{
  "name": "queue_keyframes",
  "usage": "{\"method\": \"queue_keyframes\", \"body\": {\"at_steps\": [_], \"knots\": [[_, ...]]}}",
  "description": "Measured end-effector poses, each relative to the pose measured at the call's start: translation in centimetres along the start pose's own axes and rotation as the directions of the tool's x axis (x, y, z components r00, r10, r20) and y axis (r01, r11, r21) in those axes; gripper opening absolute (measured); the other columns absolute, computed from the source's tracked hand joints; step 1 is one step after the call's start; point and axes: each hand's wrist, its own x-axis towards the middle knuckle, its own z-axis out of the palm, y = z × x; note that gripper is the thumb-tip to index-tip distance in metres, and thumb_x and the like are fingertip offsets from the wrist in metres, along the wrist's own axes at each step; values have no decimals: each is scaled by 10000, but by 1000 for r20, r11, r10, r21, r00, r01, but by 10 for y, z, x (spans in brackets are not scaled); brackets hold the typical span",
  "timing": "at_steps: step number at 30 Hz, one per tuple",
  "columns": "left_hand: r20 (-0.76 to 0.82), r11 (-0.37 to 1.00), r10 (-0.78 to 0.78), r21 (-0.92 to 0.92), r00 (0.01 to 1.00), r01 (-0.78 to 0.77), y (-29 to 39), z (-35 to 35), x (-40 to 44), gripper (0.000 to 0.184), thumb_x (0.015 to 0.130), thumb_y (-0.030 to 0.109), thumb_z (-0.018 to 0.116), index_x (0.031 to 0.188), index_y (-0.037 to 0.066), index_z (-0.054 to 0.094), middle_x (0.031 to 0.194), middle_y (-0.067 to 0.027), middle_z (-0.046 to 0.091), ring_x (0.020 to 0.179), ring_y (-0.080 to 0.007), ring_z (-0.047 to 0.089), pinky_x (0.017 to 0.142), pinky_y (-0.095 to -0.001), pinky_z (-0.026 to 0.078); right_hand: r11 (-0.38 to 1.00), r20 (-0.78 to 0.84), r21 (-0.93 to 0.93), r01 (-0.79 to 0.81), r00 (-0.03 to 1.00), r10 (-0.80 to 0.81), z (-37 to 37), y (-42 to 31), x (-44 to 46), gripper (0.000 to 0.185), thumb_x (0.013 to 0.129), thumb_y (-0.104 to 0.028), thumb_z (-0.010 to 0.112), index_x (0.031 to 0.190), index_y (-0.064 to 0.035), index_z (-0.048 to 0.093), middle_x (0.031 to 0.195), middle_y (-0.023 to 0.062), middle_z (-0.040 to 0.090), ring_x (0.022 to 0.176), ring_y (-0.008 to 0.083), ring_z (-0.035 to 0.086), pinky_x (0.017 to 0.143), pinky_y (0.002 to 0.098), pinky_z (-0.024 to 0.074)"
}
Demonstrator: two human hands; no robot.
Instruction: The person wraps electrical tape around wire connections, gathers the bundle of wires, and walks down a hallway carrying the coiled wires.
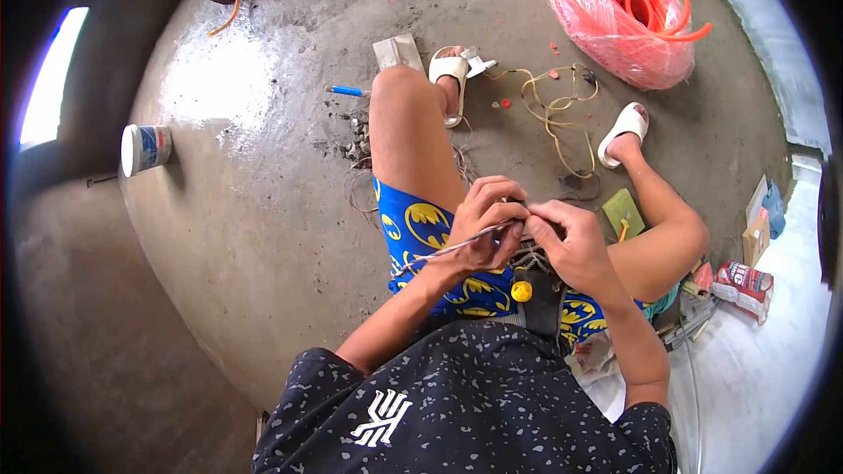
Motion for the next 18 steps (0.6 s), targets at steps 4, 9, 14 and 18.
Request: {"method": "queue_keyframes", "body": {"at_steps": [4,9,14,18], "knots": [[42,979,61,193,997,-68,3,-9,7,292,658,32,682,927,101,595,971,-77,602,874,-301,598,705,-376,528,979,33,-176,99,995,-95,0,3,5,154,879,-135,681,916,14,702,680,46,572,586,83,482,525,275,373],[29,974,-17,225,999,10,12,-11,9,210,687,39,637,891,80,606,927,-92,607,828,-291,599,671,-376,511,948,-72,-260,184,975,-209,9,3,7,117,830,-105,715,797,5,700,590,58,509,518,133,468,488,291,348],[253,622,-752,-35,609,782,31,-15,-8,205,884,202,476,928,28,577,831,-91,585,733,-182,549,609,-326,441,879,-153,-370,302,913,-378,19,33,19,107,811,-87,704,752,-2,677,612,98,541,501,211,507,480,328,376],[610,-351,-726,-726,318,592,39,-44,-16,497,945,413,415,1187,9,578,1047,-124,641,931,-202,609,730,-370,537,879,-134,-335,341,906,-402,31,40,23,137,864,-120,660,811,5,674,652,121,561,556,283,551,517,369,408]]}}
